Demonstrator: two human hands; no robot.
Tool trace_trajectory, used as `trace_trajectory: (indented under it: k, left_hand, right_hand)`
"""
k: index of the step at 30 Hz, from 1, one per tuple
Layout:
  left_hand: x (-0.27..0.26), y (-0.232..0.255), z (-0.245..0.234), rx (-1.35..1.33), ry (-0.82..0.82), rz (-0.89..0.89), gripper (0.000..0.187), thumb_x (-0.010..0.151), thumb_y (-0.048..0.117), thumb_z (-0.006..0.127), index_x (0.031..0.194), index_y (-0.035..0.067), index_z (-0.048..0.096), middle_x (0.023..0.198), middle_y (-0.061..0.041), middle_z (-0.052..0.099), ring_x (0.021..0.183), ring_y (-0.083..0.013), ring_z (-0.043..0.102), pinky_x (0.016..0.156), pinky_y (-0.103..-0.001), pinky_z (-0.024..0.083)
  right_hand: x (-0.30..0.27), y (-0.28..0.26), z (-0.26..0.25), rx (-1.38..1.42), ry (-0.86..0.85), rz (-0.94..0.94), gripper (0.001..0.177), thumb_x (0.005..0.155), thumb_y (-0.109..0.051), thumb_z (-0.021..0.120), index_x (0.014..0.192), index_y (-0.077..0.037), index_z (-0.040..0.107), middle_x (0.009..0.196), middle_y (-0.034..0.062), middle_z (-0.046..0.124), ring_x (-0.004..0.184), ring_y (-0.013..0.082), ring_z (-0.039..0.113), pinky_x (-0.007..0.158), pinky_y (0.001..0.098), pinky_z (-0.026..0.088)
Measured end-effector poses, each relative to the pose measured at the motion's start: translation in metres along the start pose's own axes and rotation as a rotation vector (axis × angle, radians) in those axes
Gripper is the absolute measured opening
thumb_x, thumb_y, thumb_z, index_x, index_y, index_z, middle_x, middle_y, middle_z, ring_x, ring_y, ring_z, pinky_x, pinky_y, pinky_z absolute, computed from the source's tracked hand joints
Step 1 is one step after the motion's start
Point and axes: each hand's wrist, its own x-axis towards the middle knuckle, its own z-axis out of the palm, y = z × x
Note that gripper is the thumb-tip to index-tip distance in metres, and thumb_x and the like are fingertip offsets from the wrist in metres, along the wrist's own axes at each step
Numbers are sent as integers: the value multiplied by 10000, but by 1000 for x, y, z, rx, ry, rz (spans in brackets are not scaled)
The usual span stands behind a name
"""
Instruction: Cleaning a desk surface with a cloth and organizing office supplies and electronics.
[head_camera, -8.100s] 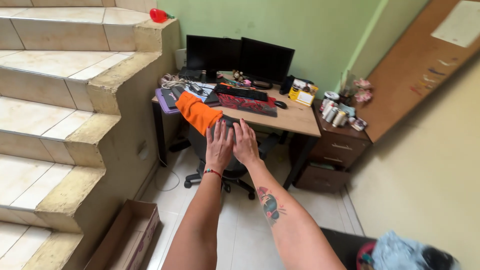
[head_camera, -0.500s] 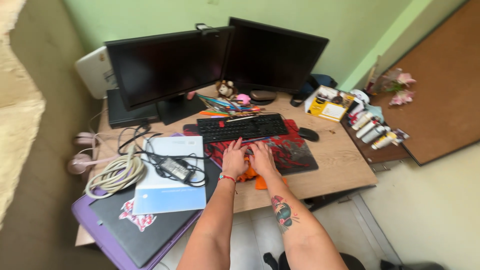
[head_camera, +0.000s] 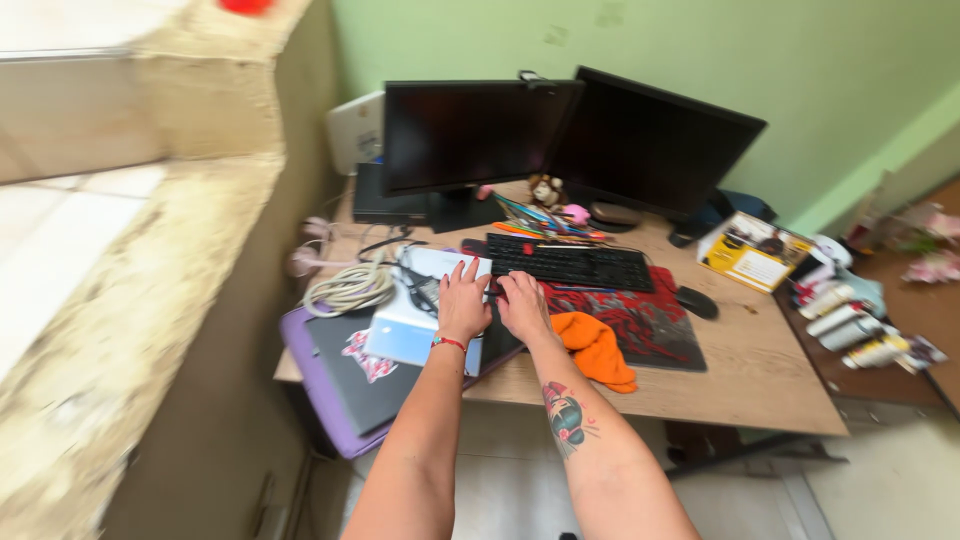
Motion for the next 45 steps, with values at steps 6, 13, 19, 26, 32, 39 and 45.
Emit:
trace_trajectory:
  k: [6,13,19,26,32,39,45]
  left_hand:
    - [-57,-27,-36,88,25,-91,527,701,142,788,1220,163,697,1544,-119,472,1451,-356,377,1158,-567,317]
    - [-72,-75,-40,135,9,-163,554,702,137,794,1244,166,684,1539,-123,463,1453,-348,365,1151,-561,309]
    - [-53,-129,-40,144,5,-237,576,707,132,797,1267,158,665,1550,-110,450,1468,-337,357,1166,-533,309]
    - [-35,-202,-34,149,87,-318,694,725,109,755,1390,97,558,1536,-126,451,1459,-339,355,1173,-536,285]
    - [-36,-239,-25,143,23,-318,611,722,65,734,1316,117,598,1406,-85,574,1392,-315,439,1134,-518,330]
    - [-41,-245,-29,110,-48,-306,507,725,-10,714,1206,139,653,1235,-65,672,1291,-260,560,1109,-434,410]
    - [-42,-247,-16,128,49,-276,494,752,-8,704,1225,130,661,1281,-76,666,1371,-286,505,1159,-491,351]
  right_hand:
    - [-25,-66,16,115,-34,-51,437,764,-119,792,1184,-87,675,1263,136,598,1220,355,547,1027,471,451]
    - [-13,-97,47,119,-100,-118,457,766,-120,788,1204,-77,664,1270,140,598,1246,355,537,1047,480,436]
    - [28,-112,87,119,-147,-100,435,781,-122,782,1202,-100,676,1285,145,593,1249,359,539,1047,476,432]
    - [70,-147,143,150,-247,-112,589,773,-117,781,1334,-99,603,1381,163,545,1313,367,494,1095,489,393]
    - [79,-155,192,29,-360,-163,807,699,23,713,1470,-126,527,1550,202,400,1448,397,359,1178,504,287]
    - [86,-171,176,2,-504,-41,650,782,-62,756,1389,-189,561,1555,179,394,1451,397,366,1170,534,315]
    - [78,-151,190,79,-423,-111,713,747,4,735,1418,-143,542,1523,224,425,1417,401,413,1157,494,355]
